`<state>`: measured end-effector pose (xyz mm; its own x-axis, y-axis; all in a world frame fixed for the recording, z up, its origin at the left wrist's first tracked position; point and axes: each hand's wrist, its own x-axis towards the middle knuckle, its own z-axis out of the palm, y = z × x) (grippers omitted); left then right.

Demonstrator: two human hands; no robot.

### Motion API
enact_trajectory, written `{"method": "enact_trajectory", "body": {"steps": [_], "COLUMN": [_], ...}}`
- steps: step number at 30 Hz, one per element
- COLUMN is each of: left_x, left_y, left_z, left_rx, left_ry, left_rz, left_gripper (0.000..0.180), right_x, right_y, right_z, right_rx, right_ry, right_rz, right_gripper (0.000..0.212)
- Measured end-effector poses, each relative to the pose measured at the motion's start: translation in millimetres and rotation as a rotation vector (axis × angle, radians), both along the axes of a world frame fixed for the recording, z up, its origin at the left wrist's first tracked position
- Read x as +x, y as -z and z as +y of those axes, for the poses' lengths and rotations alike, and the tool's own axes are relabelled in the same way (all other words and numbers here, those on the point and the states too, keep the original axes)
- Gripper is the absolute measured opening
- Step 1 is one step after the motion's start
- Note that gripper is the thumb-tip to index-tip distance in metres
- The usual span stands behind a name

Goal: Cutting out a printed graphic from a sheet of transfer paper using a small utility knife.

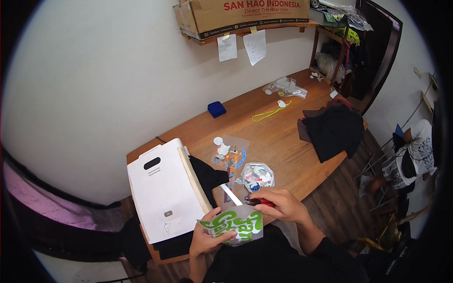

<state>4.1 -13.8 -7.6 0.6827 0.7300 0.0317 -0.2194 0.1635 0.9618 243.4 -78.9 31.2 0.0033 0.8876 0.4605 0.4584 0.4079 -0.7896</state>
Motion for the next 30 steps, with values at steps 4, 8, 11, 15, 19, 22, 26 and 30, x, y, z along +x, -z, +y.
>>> {"method": "enact_trajectory", "body": {"steps": [4, 8, 11, 15, 19, 22, 26, 30], "left_x": [1.1, 0.2, 0.8, 0.1, 0.3, -0.4, -0.4, 0.2], "left_y": [-4.2, -2.6, -3.7, -2.6, -2.2, -2.4, -2.1, -2.1], "left_z": [-1.0, 0.2, -1.1, -1.0, -1.1, -2.1, -0.8, -0.4], "left_rx": [-0.029, 0.004, -0.010, -0.008, 0.005, -0.033, 0.008, -0.027], "left_ry": [0.007, 0.017, 0.018, 0.006, 0.008, 0.015, 0.021, 0.019], "left_rz": [-0.011, 0.002, -0.004, 0.001, 0.002, -0.012, -0.016, -0.010], "left_gripper": [0.069, 0.069, 0.069, 0.069, 0.068, 0.068, 0.068, 0.074], "right_x": [1.8, 0.9, 0.7, 1.2, 1.6, 1.3, 0.3, 0.6], "right_y": [-8.4, -8.4, -7.8, -6.9, -7.4, -5.7, -6.5, -7.5], "right_z": [-2.3, -0.7, -0.6, -0.5, -0.6, -0.6, -0.5, -0.7], "right_rx": [-0.058, -0.074, -0.069, -0.072, -0.078, -0.065, -0.076, -0.093], "right_ry": [-0.074, -0.084, -0.086, -0.087, -0.089, -0.090, -0.092, -0.095], "right_rz": [-0.034, -0.059, -0.066, -0.054, -0.060, -0.068, -0.060, -0.058], "right_gripper": [0.029, 0.029, 0.029, 0.029, 0.029, 0.029, 0.029, 0.029]}}
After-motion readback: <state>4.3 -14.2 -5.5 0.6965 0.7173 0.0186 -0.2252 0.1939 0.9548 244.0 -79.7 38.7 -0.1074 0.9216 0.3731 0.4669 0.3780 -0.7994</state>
